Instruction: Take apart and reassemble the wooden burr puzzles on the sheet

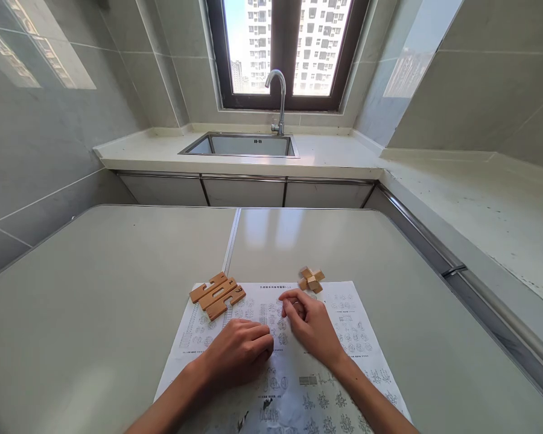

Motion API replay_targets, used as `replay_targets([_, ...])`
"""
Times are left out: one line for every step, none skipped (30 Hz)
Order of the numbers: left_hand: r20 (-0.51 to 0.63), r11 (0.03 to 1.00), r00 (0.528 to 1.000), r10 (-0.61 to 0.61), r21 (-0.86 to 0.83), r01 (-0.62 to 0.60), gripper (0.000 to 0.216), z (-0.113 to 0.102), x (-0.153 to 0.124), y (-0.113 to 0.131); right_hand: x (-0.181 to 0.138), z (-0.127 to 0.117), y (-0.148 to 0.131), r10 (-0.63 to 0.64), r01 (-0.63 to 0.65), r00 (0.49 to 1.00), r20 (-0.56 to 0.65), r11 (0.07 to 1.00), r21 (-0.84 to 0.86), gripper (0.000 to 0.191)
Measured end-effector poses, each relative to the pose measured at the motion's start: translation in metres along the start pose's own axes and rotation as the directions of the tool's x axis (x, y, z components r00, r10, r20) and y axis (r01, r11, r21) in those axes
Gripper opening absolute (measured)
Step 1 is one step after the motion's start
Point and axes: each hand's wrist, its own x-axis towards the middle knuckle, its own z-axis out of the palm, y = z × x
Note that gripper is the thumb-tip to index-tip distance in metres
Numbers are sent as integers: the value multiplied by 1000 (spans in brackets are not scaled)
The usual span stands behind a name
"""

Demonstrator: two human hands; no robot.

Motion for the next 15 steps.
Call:
replay_targets([4, 1000, 1000, 0, -1, 0, 20, 0, 0, 0, 0, 0, 0, 1, -1, 1000, -11, 1000, 11, 27])
replay_targets([8, 1000, 1000, 0, -1, 0, 20, 0, 0, 0, 0, 1, 1, -1, 1, 1000, -23, 1000, 20, 28])
replay_targets([11, 1000, 1000, 0, -2, 0, 20, 0, 0, 0, -1, 1, 1, -5, 6, 999, -36, 1000, 24, 28])
replay_targets([13, 1000, 1000, 0, -2, 0, 21, 0, 0, 0, -1, 2, 1, -11, 12, 999, -53, 1000, 26, 28])
replay_targets([14, 1000, 1000, -1, -1, 1, 21, 0, 0, 0, -1, 2, 1, -16, 18, 997, -73, 1000, 24, 28])
replay_targets([13, 1000, 1000, -2, -1, 2, 22, 0, 0, 0, -1, 2, 2, -21, 23, 995, -98, 1000, 19, 28])
replay_targets([12, 1000, 1000, -3, -2, 3, 22, 0, 0, 0, -1, 3, 2, -21, 23, 991, -129, 1000, 12, 27])
replay_targets([10, 1000, 1000, -4, -3, 4, 23, 0, 1, 0, -1, 2, 2, -16, 17, 986, -164, 1000, 3, 27])
replay_targets([8, 1000, 1000, -5, -5, 5, 23, 0, 1, 0, -1, 2, 3, -7, 6, 979, -203, 1000, -7, 27])
replay_targets([5, 1000, 1000, -5, -7, 5, 24, 0, 1, 0, 0, 1, 4, 6, -10, 970, -244, 1000, -15, 27])
replay_targets([3, 1000, 1000, -6, -9, 6, 24, 0, 1, 0, 1, 0, 5, 20, -27, 959, -283, 999, -19, 27])
replay_targets([0, 1000, 1000, -7, -12, 7, 24, 0, 1, 0, 2, -1, 6, 35, -43, 948, -315, 999, -18, 27])
replay_targets([-4, 1000, 1000, -8, -15, 8, 25, 0, 1, 0, 3, -3, 8, 50, -57, 940, -338, 998, -11, 28])
replay_targets([-7, 1000, 1000, -8, -19, 8, 25, 0, 1, 0, 4, -4, 9, 64, -68, 934, -351, 998, -1, 29])
replay_targets([-10, 1000, 1000, -8, -22, 8, 25, 0, 1, 0, 5, -6, 10, 75, -77, 931, -358, 997, 8, 30])
